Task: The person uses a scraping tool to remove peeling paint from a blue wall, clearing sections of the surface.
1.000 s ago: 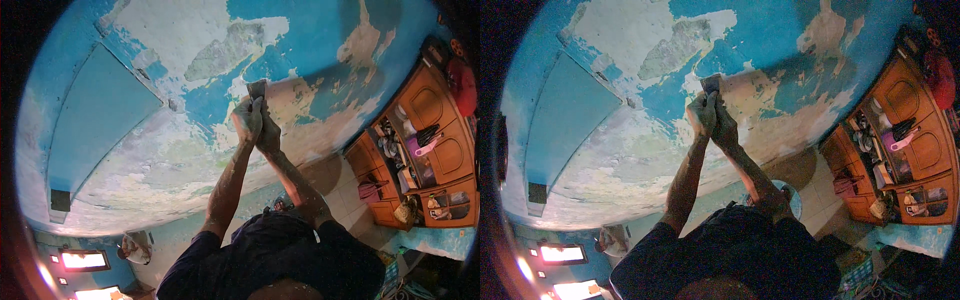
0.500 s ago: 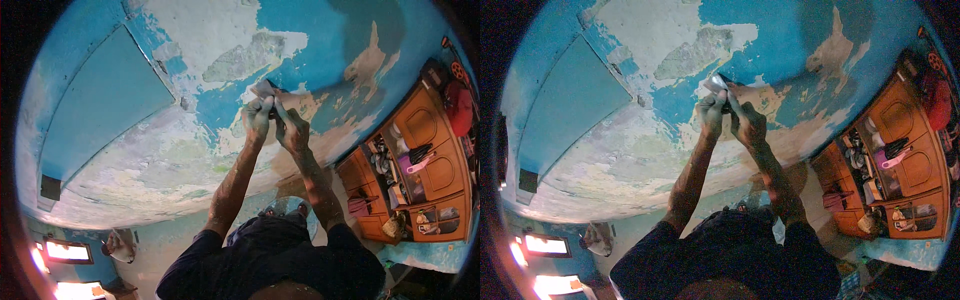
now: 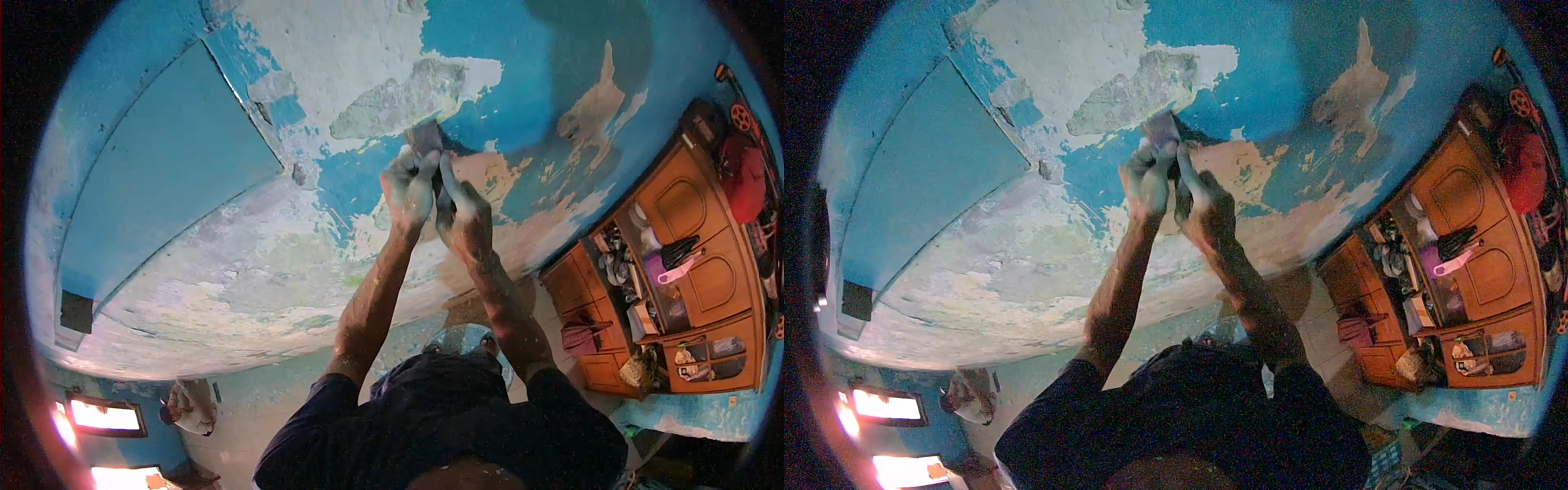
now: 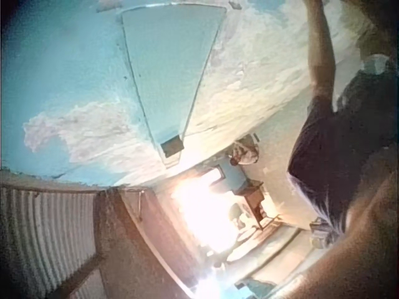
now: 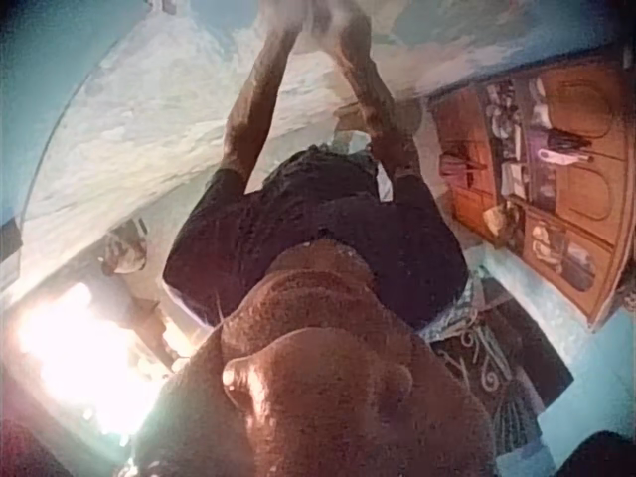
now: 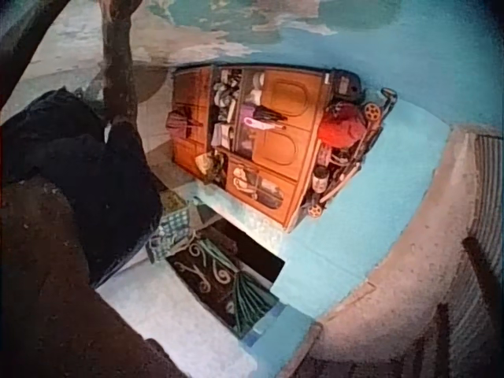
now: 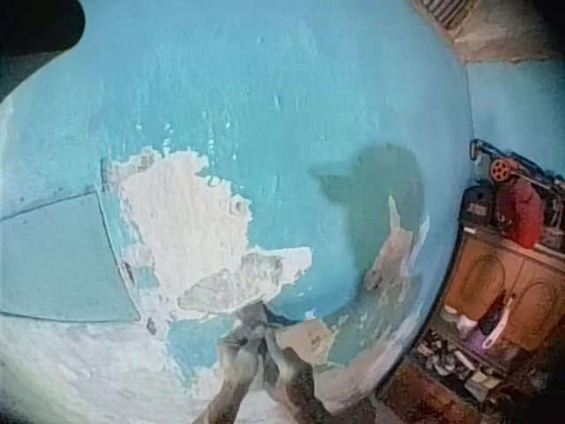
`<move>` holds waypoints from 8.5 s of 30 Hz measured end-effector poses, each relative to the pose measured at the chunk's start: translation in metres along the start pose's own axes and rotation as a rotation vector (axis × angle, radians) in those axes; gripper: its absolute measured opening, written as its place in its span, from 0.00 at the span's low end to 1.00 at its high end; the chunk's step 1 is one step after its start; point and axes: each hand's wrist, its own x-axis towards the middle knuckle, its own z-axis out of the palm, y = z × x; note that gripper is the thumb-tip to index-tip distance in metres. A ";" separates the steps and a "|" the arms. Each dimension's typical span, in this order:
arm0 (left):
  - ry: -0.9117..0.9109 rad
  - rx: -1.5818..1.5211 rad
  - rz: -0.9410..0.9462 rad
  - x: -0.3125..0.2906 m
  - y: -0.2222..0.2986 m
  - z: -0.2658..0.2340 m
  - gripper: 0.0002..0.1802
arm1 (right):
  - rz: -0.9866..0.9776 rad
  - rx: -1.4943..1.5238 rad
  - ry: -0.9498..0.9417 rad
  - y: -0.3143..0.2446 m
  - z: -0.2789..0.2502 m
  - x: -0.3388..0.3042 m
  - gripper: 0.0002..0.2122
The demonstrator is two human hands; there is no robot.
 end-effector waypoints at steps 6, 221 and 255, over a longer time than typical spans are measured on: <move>-0.166 -0.017 0.088 -0.004 0.006 0.001 0.06 | 0.084 0.215 -0.116 -0.003 -0.019 0.009 0.32; 0.165 0.043 0.009 0.013 0.023 0.078 0.17 | -0.040 0.205 -0.136 0.054 -0.033 0.045 0.37; 0.102 -0.078 0.004 0.020 0.046 0.046 0.08 | -0.034 0.195 -0.128 0.003 -0.040 0.056 0.36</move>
